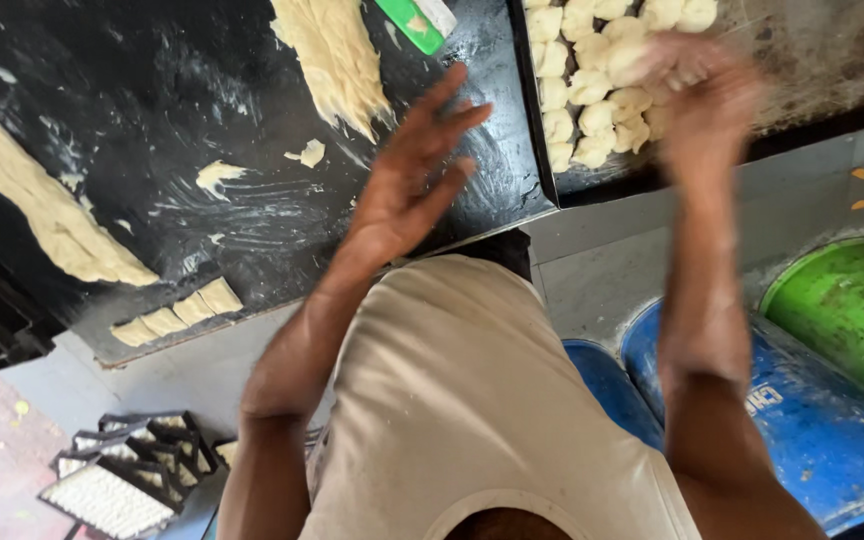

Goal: The person shapes and rolls pieces of dough by hand, then places the formed pieces onto a tray.

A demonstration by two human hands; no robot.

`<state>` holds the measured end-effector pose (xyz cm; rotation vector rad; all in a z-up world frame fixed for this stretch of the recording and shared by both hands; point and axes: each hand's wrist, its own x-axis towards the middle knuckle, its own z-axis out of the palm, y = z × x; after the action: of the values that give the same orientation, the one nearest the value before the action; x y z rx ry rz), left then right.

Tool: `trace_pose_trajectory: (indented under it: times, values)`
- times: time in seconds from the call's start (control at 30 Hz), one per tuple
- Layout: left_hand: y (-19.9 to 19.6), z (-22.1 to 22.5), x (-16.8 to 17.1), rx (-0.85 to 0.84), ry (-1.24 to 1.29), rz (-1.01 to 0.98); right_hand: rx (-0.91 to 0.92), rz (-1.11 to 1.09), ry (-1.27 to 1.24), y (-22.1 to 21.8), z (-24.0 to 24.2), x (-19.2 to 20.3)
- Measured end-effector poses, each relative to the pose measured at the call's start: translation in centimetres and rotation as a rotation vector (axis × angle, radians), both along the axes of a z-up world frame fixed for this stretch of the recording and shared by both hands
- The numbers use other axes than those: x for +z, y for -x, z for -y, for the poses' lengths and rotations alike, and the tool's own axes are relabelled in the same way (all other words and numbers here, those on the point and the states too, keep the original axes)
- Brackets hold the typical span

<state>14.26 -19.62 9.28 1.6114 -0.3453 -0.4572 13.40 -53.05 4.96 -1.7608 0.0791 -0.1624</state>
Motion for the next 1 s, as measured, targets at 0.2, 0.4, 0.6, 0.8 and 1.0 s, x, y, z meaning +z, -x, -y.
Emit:
trace_pose_trajectory:
  times: [0.2, 0.4, 0.6, 0.8, 1.0]
  values:
    - [-0.3, -7.9, -0.7, 0.385, -0.263, 0.133, -0.081, 0.162, 0.487, -2.8, 17.5, -10.5]
    - [9.0, -22.8, -0.9, 0.542, -0.81, 0.244, -0.121, 0.231, 0.762, -2.6, 14.0, -10.0]
    - [17.3, -28.1, -4.3, 0.297, -0.924, 0.453, 0.006, 0.194, 0.095, -1.4, -7.9, -3.6]
    - [17.6, -30.4, -6.8, 0.627, -0.701, 0.383, 0.541, 0.308, 0.785, 0.1, -29.2, -2.8]
    - [16.2, -31.3, -8.3, 1.125, 0.333, -0.385, 0.734, 0.201, 0.585, -1.3, -37.6, -2.6]
